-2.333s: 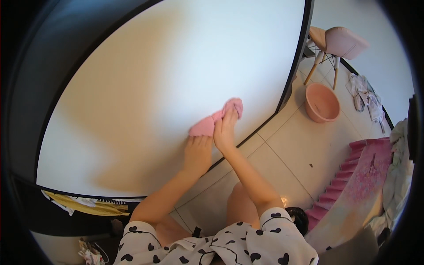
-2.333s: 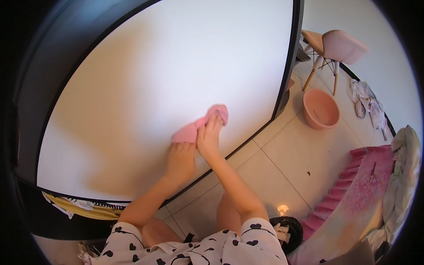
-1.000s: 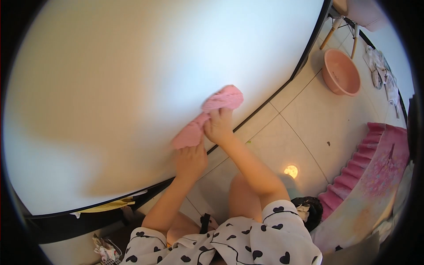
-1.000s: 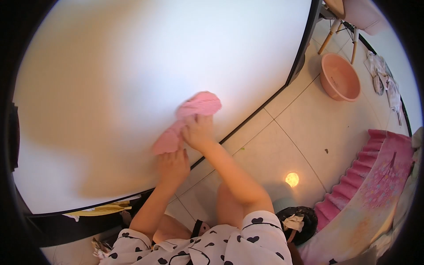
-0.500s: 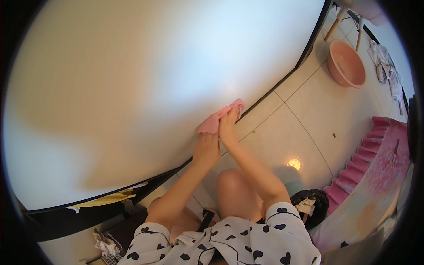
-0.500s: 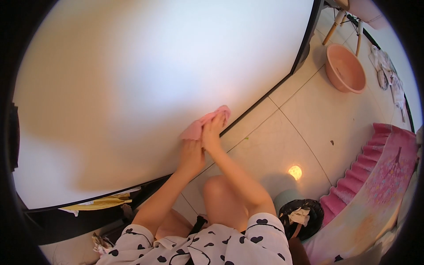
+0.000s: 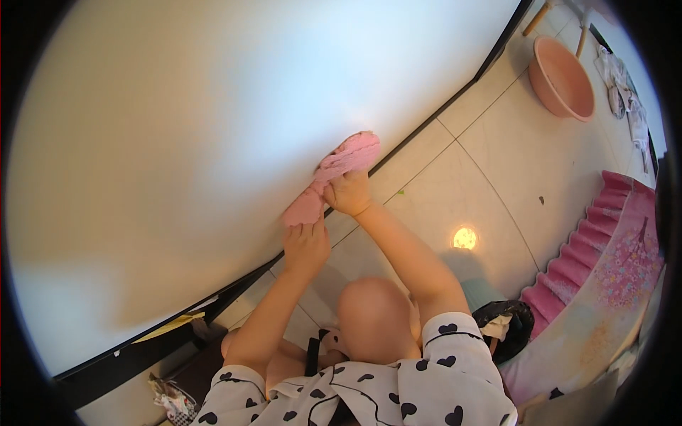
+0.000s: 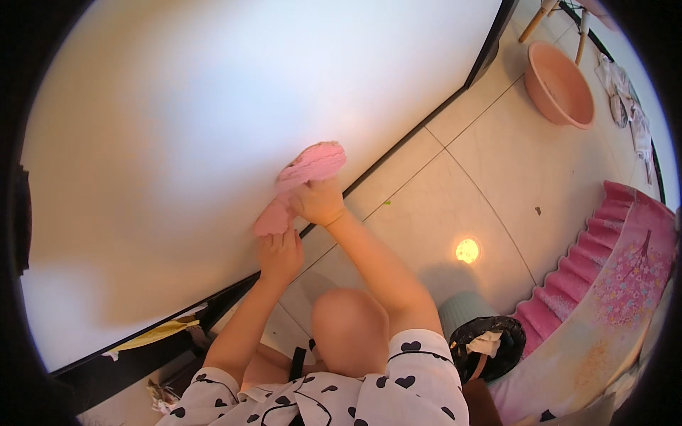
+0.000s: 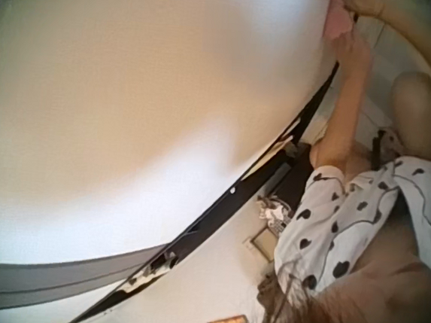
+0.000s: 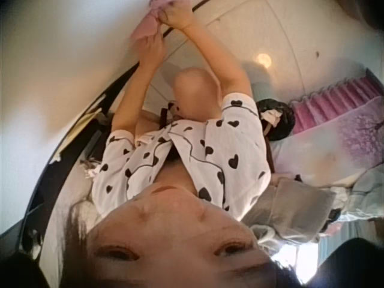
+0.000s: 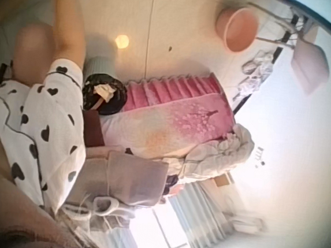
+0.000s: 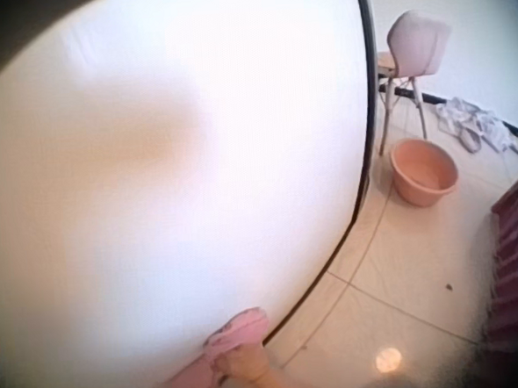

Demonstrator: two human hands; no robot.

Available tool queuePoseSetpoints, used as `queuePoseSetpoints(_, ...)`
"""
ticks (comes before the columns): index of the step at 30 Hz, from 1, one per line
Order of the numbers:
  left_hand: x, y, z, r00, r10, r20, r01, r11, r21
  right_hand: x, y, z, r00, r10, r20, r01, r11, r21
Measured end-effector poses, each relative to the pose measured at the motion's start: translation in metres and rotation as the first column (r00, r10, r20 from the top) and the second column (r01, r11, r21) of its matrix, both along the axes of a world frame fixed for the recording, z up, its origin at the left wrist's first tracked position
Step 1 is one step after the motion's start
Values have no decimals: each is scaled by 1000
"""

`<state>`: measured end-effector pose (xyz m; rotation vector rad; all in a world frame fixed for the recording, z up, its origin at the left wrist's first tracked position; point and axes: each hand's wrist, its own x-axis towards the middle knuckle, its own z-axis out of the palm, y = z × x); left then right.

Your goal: Cleaning the outer surface of a wardrobe with a damp pink cloth and rinsing it in a basin of water.

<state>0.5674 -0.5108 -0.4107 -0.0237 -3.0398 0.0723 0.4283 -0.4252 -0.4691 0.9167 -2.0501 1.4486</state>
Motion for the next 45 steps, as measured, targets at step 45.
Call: queuePoseSetpoints(45,4,17,92,983,-147,110,15,662,749,47,18,58,484,223,846,598,622,-506)
